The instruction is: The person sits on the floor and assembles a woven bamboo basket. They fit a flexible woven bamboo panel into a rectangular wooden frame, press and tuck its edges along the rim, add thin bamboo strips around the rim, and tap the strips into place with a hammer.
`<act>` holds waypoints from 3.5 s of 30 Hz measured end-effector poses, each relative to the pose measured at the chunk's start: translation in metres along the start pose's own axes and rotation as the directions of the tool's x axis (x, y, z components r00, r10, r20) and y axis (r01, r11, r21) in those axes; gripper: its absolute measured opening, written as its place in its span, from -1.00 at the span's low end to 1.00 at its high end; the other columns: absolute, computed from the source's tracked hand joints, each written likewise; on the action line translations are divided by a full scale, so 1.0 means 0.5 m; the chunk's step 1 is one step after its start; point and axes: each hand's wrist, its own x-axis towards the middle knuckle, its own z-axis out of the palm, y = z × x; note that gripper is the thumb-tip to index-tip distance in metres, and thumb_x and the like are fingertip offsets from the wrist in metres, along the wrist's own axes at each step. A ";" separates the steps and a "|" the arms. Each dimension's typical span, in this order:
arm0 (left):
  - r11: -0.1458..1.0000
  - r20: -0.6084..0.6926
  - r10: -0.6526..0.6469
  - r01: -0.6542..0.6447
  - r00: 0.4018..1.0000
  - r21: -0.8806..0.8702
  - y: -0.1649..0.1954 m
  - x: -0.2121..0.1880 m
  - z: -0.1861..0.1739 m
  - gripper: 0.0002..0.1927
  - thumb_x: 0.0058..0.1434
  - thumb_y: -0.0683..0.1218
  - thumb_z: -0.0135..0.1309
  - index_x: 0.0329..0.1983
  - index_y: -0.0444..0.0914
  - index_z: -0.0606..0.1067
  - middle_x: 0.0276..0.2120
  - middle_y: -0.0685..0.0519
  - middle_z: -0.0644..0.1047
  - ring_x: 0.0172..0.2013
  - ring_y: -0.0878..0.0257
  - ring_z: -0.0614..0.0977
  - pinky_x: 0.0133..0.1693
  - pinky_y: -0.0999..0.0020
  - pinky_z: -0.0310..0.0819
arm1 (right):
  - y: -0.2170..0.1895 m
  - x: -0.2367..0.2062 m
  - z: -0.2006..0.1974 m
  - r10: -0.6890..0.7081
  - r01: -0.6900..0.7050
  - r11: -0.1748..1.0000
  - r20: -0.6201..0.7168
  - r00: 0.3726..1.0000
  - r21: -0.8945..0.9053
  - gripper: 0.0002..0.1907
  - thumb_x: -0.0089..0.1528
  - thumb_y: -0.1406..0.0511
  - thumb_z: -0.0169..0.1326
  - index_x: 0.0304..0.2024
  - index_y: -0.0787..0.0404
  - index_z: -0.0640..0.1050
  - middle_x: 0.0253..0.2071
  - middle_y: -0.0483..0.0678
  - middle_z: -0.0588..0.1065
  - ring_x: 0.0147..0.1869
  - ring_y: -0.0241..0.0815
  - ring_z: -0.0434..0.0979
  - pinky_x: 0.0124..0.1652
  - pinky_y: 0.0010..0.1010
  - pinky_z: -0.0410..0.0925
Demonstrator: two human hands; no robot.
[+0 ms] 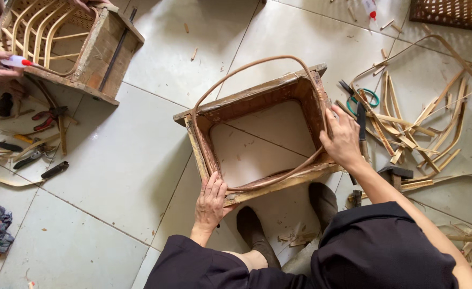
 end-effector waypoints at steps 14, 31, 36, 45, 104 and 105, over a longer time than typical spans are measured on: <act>0.997 -0.010 0.076 -0.077 0.997 -0.030 0.000 0.007 -0.017 -0.33 -0.14 0.20 0.40 -0.09 -0.28 0.50 -0.15 -0.03 0.48 0.05 0.01 0.52 0.29 0.06 0.30 | 0.020 -0.072 0.025 -0.019 0.040 0.950 0.068 0.997 -0.309 -0.26 0.26 0.25 0.04 0.45 0.37 0.22 0.53 0.18 0.18 0.28 0.06 0.36 0.29 -0.08 0.12; 0.963 -0.044 -0.107 0.093 0.993 -0.254 -0.002 -0.001 -0.018 -0.19 -0.03 0.33 0.37 0.06 -0.29 0.42 0.15 -0.11 0.33 0.05 0.05 0.50 0.04 0.19 0.52 | 0.014 -0.085 0.007 -0.040 0.162 0.846 0.244 0.969 -0.508 -0.21 0.25 0.22 -0.02 0.50 0.35 0.14 0.59 0.17 0.04 0.23 0.05 0.48 0.28 -0.12 0.23; 1.000 -0.134 0.004 -0.002 0.991 0.015 0.011 0.007 -0.017 -0.39 -0.08 0.24 0.35 -0.08 -0.22 0.52 0.01 0.00 0.45 0.12 0.04 0.48 0.26 0.04 0.35 | 0.012 -0.091 0.000 -0.035 0.153 0.862 0.244 0.969 -0.484 -0.18 0.25 0.21 -0.01 0.52 0.31 0.12 0.60 0.13 0.03 0.36 0.03 0.38 0.33 -0.08 0.19; 1.000 -0.066 0.016 -0.015 0.998 0.005 0.001 -0.019 -0.010 -0.43 -0.11 0.22 0.39 -0.17 -0.19 0.51 -0.19 0.01 0.48 0.02 0.03 0.49 0.20 0.08 0.32 | 0.001 -0.114 -0.030 -0.269 0.387 0.777 0.295 0.917 -0.496 -0.56 0.36 0.07 0.00 0.17 0.18 0.43 0.52 0.08 0.18 0.60 -0.02 0.09 0.48 -0.06 -0.14; -0.086 0.402 -0.690 0.483 0.602 -0.871 -0.222 0.153 -0.023 -0.72 0.11 -0.18 0.28 -0.18 -0.21 0.44 -0.41 0.20 0.48 -0.44 0.49 0.48 -0.47 0.58 0.35 | -0.199 0.284 0.152 -0.714 0.711 0.696 0.005 0.700 -0.098 -0.48 0.10 0.46 0.07 0.13 0.10 0.56 -0.09 -0.08 0.50 -0.03 -0.15 0.50 0.04 -0.38 0.46; -0.121 0.447 -0.688 0.517 0.571 -0.847 -0.248 0.167 -0.015 -0.72 0.10 -0.18 0.31 -0.22 -0.21 0.42 -0.47 0.20 0.44 -0.50 0.46 0.42 -0.51 0.55 0.29 | -0.201 0.282 0.144 -0.719 0.719 0.689 0.030 0.694 -0.090 -0.49 0.10 0.45 0.08 0.13 0.11 0.56 -0.10 -0.08 0.50 -0.03 -0.15 0.49 0.04 -0.37 0.46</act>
